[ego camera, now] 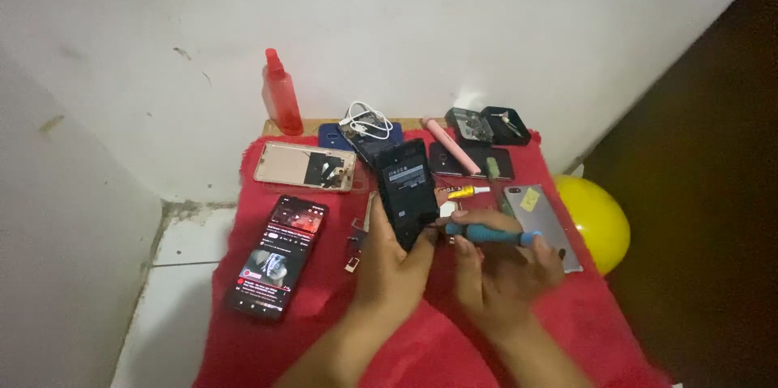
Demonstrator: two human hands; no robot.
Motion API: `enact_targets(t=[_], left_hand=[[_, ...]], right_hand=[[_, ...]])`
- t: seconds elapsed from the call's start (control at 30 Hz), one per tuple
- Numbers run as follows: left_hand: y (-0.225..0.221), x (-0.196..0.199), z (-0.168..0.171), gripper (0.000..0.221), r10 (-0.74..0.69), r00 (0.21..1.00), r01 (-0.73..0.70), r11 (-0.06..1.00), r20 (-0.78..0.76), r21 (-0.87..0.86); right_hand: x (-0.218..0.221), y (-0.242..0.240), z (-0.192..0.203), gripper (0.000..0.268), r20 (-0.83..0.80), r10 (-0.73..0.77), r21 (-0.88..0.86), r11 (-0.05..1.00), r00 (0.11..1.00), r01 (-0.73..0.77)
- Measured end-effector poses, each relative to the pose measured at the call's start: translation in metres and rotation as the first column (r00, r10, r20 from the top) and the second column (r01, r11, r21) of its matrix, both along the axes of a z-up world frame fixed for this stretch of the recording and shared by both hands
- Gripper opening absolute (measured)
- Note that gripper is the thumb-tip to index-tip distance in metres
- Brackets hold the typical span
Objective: Using a precision screwdriver to remove small screws from the internal components of a disassembled smartphone.
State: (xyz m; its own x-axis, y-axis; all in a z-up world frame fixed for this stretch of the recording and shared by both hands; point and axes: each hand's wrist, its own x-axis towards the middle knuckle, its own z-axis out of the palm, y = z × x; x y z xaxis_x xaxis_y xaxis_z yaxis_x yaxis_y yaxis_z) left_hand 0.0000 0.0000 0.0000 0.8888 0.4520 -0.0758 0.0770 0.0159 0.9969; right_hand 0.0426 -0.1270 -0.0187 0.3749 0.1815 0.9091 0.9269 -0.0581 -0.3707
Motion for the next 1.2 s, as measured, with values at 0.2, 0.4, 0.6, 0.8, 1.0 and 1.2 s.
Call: enact_targets(t=[0.2,0.4,0.6,0.8,1.0,1.2], left_hand=[[0.000,0.001,-0.012,0.069,0.007,0.996,-0.012,0.998,0.090,0.056],[0.001,-0.001,-0.008,0.087,0.037,0.991,-0.019,0.990,-0.127,0.139],[0.004,0.008,-0.016,0.056,0.050,0.946,-0.088,0.990,0.320,0.106],[-0.013,0.009,-0.059,0.065,-0.027,0.986,-0.034,0.932,0.162,0.362],[-0.036,0.005,-0.055,0.068,-0.390,0.847,0.438,0.897,0.361,-0.059],[-0.029,-0.004,-0.023,0.082,-0.465,0.862,0.469,0.883,-0.203,-0.032]], right_hand=[[-0.001,0.000,0.006,0.076,0.057,-0.060,-0.049,0.997,0.997,0.063],[-0.002,0.002,0.011,0.074,0.095,-0.033,-0.033,0.999,0.995,0.037],[-0.003,-0.046,0.017,0.063,0.049,-0.114,-0.285,0.951,0.992,0.123],[-0.048,-0.073,0.041,0.044,-0.143,-0.918,-0.895,0.280,0.371,0.348],[-0.053,-0.095,0.046,0.033,0.001,-0.852,-0.937,0.182,0.523,0.297],[-0.039,-0.097,0.070,0.031,-0.269,-0.777,-0.909,0.400,0.569,0.116]])
